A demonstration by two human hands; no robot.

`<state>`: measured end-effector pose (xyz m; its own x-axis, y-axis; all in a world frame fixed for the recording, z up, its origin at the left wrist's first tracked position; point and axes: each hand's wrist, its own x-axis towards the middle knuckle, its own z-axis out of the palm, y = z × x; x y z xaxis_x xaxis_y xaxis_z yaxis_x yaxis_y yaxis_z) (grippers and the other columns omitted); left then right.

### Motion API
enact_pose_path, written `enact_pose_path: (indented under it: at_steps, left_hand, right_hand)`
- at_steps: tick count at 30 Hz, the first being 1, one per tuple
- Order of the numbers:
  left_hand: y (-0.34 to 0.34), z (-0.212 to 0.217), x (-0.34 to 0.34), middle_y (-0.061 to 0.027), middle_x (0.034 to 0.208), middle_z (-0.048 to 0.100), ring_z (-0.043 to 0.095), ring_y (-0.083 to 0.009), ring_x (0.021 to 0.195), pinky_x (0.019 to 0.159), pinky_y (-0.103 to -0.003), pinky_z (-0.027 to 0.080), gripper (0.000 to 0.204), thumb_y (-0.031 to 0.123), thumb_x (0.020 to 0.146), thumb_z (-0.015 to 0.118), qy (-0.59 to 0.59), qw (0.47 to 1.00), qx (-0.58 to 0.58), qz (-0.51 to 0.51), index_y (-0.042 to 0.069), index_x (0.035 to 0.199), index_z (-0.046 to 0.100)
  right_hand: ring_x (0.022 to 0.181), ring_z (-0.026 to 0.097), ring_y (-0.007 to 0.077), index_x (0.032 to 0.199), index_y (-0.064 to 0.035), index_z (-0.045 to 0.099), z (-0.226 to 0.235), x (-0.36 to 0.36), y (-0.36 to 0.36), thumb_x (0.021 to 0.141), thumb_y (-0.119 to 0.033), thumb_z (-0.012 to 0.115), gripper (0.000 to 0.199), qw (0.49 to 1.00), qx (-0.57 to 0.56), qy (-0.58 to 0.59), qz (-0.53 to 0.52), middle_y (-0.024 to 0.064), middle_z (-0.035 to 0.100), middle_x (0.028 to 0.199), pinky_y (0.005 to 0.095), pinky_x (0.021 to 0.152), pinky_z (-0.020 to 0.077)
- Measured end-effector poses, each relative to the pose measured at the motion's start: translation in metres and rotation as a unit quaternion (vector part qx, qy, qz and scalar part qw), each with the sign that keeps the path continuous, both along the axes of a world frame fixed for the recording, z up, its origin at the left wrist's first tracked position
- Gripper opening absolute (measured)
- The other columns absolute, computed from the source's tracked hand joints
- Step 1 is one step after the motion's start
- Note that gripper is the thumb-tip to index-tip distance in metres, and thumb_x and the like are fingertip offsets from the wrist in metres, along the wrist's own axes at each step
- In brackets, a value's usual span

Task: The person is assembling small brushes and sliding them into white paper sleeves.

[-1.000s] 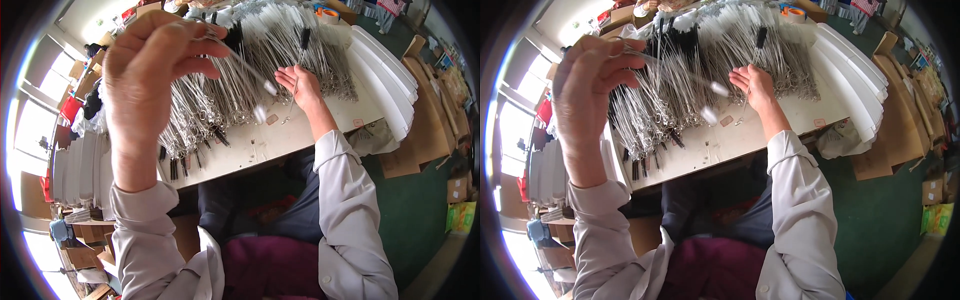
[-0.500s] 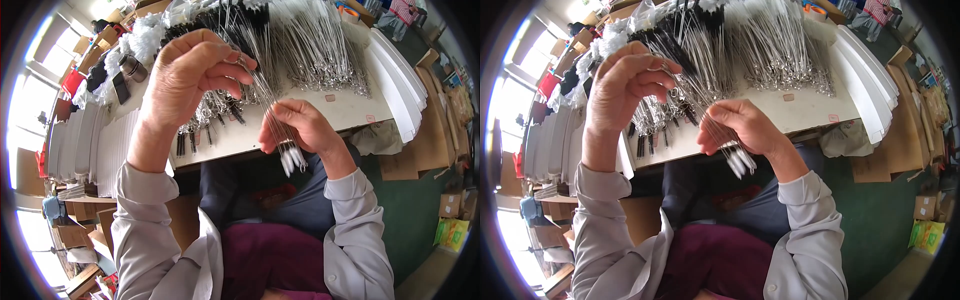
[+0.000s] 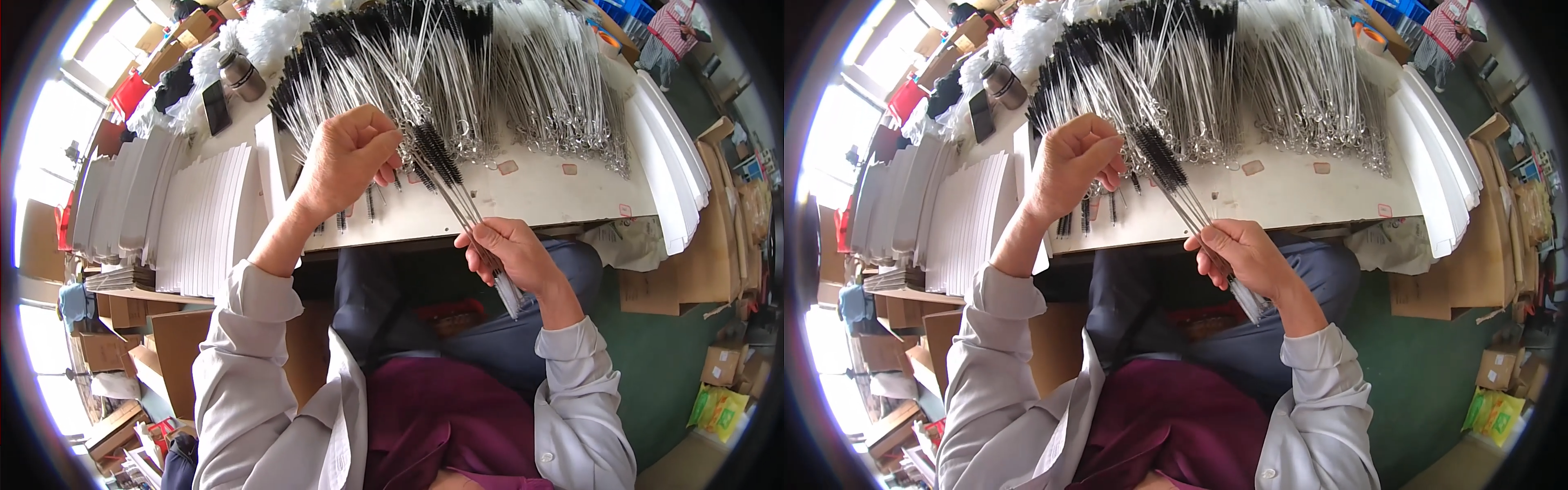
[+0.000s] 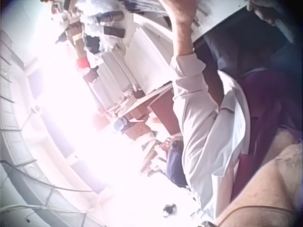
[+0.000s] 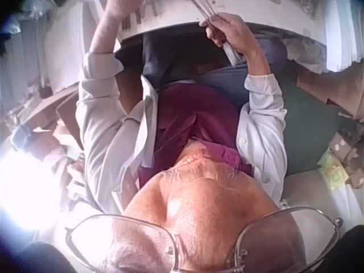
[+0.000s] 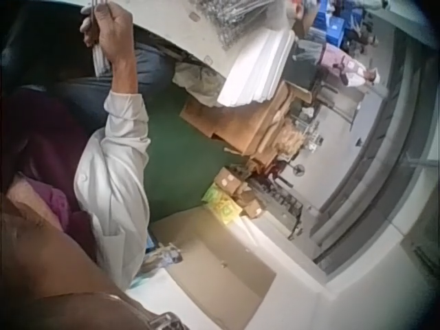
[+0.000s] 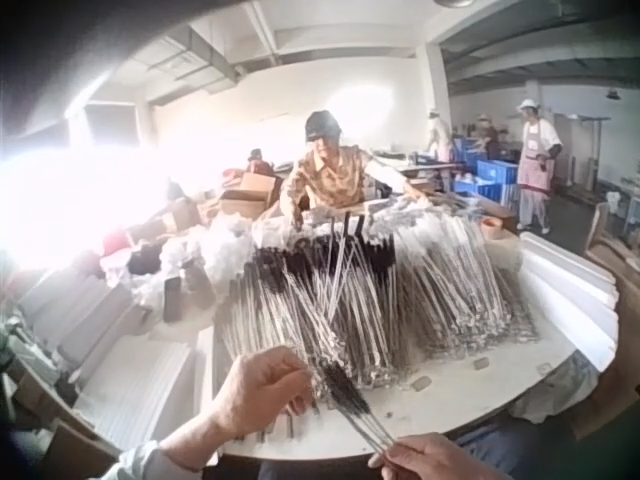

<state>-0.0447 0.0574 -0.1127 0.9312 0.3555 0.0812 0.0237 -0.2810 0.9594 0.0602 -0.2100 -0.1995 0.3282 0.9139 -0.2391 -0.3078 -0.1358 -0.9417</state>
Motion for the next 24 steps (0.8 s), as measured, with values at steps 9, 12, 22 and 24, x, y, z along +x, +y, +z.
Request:
enact_pose_path:
  at_steps: [9, 12, 22, 24]
  left_hand:
    - [-0.005, -0.025, -0.021, -0.0057, 0.076, 0.069, 0.067, -0.0103, 0.067, 0.063, -0.026, 0.054, 0.005, 0.004, 0.097, 0.066, -0.03, 0.993, 0.104, 0.044, 0.0, 0.098, 0.064]
    - [-0.01, -0.029, -0.032, -0.0108, 0.09, 0.075, 0.076, -0.0202, 0.08, 0.072, -0.032, 0.06, 0.012, 0.001, 0.094, 0.069, -0.103, 0.939, 0.328, 0.022, 0.0, 0.106, 0.068]
    - [-0.006, -0.053, -0.094, -0.0152, 0.088, 0.071, 0.069, -0.0287, 0.07, 0.06, -0.036, 0.055, 0.035, 0.004, 0.081, 0.082, -0.148, 0.854, 0.485, 0.115, 0.001, 0.112, 0.067]
    - [0.028, -0.061, -0.109, -0.022, 0.089, 0.071, 0.069, -0.0381, 0.078, 0.07, -0.045, 0.057, 0.036, 0.021, 0.087, 0.081, -0.018, 0.859, 0.445, 0.254, -0.002, 0.111, 0.066]
  right_hand:
    - [0.056, 0.04, 0.0022, 0.109, -0.0004, 0.07, -0.002, -0.014, -0.003, 0.112, -0.036, 0.049, 0.041, 0.998, -0.053, -0.024, -0.004, -0.0059, 0.049, 0.067, 0.0205, 0.049, 0.0346]
    - [0.057, 0.037, 0.0016, 0.108, -0.0014, 0.071, 0.0, -0.019, -0.004, 0.112, -0.038, 0.05, 0.043, 0.996, -0.069, -0.062, 0.002, -0.0079, 0.044, 0.066, 0.0203, 0.05, 0.0315]
    - [0.057, 0.034, 0.0025, 0.097, -0.0008, 0.074, -0.014, -0.026, -0.014, 0.11, -0.034, 0.055, 0.041, 0.984, -0.095, -0.15, -0.016, -0.0076, 0.041, 0.062, 0.0254, 0.051, 0.0274]
    - [0.057, 0.033, 0.0029, 0.097, -0.0009, 0.074, -0.017, -0.027, -0.014, 0.11, -0.035, 0.055, 0.041, 0.984, -0.093, -0.152, -0.008, -0.0076, 0.04, 0.061, 0.0256, 0.051, 0.0274]
